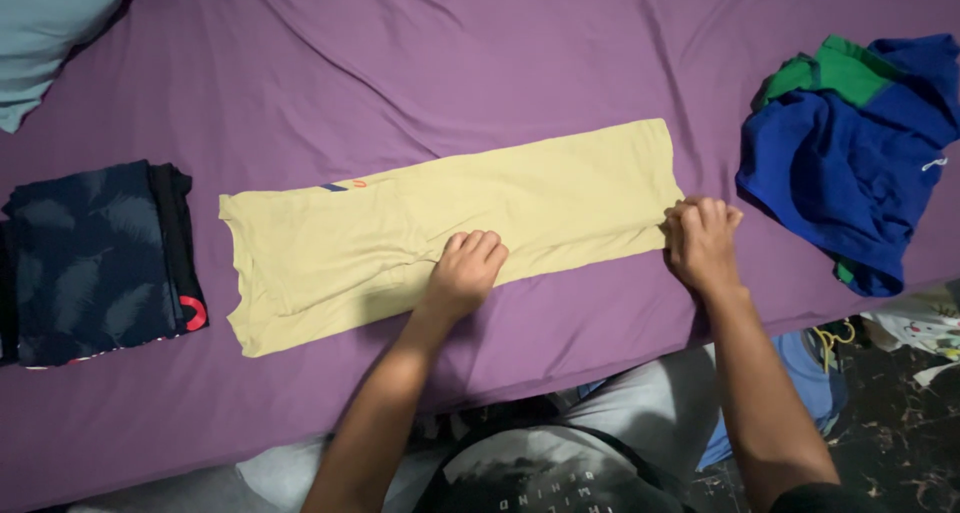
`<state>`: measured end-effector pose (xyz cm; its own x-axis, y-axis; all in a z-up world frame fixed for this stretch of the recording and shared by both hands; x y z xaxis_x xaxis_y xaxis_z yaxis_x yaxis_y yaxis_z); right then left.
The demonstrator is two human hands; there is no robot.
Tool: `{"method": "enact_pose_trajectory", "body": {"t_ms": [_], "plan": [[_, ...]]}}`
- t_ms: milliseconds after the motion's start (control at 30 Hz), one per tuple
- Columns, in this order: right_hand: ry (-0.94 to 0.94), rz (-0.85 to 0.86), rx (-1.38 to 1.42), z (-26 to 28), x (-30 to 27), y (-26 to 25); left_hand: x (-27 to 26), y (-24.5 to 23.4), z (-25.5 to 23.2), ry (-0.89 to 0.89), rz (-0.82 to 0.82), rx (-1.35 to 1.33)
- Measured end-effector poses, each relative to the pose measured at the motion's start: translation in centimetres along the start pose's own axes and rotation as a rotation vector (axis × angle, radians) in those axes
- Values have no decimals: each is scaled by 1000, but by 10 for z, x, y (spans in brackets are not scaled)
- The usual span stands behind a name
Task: Folding various shirts and laundry on a bed.
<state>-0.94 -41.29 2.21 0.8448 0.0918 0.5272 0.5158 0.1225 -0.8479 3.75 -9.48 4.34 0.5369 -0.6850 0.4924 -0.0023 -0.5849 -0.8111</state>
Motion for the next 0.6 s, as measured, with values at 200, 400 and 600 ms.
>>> {"method": "enact_pose_trajectory", "body": {"t_ms": [200, 400, 600], "plan": [[442, -50, 102, -44, -24, 16, 4, -5, 5, -61, -32, -90], [587, 71, 61, -57, -28, 41, 0, 0, 6, -52, -22, -70], [546, 17, 121, -81, -38, 56, -2, -1, 7, -69, 11, -85]]}}
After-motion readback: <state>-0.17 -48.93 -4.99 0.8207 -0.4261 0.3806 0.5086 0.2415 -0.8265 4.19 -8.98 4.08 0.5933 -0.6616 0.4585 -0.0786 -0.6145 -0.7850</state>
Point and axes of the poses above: each hand's wrist, its own x-axis towards the middle knuckle, its own y-axis out of the palm, z = x × y, the point moved 9 cm from there along x, towards the middle knuckle, and after that the axes turned 5 degrees about -x, right-handed, at the moved point
